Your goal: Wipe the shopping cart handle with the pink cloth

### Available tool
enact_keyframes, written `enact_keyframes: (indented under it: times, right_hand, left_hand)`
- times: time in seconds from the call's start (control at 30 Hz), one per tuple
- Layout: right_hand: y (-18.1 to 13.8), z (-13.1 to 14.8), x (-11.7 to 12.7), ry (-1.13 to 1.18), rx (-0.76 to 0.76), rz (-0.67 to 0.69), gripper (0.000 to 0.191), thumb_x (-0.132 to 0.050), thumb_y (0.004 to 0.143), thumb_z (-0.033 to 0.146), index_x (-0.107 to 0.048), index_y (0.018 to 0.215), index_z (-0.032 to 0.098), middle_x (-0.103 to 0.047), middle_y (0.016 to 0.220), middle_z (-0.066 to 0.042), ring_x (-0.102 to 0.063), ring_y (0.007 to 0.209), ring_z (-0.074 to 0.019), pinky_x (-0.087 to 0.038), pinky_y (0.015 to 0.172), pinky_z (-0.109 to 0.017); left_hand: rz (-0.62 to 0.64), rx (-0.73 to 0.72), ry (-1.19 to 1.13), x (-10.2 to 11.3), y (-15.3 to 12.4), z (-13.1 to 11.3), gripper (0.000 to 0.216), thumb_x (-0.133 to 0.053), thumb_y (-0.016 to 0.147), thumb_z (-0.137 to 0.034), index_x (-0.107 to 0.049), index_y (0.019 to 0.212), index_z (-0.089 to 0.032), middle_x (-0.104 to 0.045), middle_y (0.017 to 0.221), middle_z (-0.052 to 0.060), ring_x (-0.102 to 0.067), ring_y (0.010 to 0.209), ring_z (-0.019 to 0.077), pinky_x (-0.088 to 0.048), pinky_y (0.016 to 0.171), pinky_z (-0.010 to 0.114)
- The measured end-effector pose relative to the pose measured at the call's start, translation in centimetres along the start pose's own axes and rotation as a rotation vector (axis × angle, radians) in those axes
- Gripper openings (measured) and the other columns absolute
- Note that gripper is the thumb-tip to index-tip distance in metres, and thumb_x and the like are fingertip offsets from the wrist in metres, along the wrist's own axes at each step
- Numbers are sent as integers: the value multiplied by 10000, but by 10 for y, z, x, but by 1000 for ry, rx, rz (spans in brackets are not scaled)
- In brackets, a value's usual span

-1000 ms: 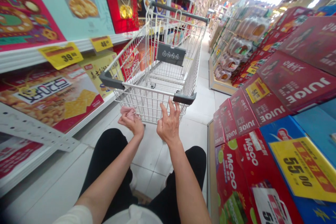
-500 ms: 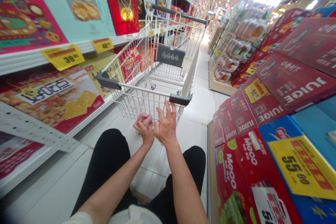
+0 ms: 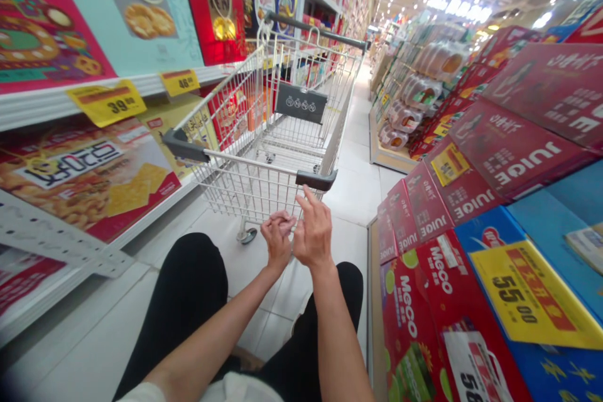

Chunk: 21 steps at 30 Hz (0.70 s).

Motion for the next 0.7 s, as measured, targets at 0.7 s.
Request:
enact_keyframes:
  times: [0.7]
  right_hand:
    - [29, -63, 14, 98, -171, -15, 657, -306, 951, 170, -397, 1585, 312, -387, 1676, -69, -424, 1534, -235, -499, 1161, -476]
  left_hand:
    - [230, -289, -49, -33, -6, -39, 341, -461, 1029, -314, -791, 1032, -229, -666, 1101, 141, -618, 1070, 274, -574, 934, 504]
Point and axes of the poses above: each hand's wrist, its own y-axis towards the middle knuckle, its own x-axis out of the back of the hand, z = x × y, the point moved 9 cm from there along y, towards the middle knuckle
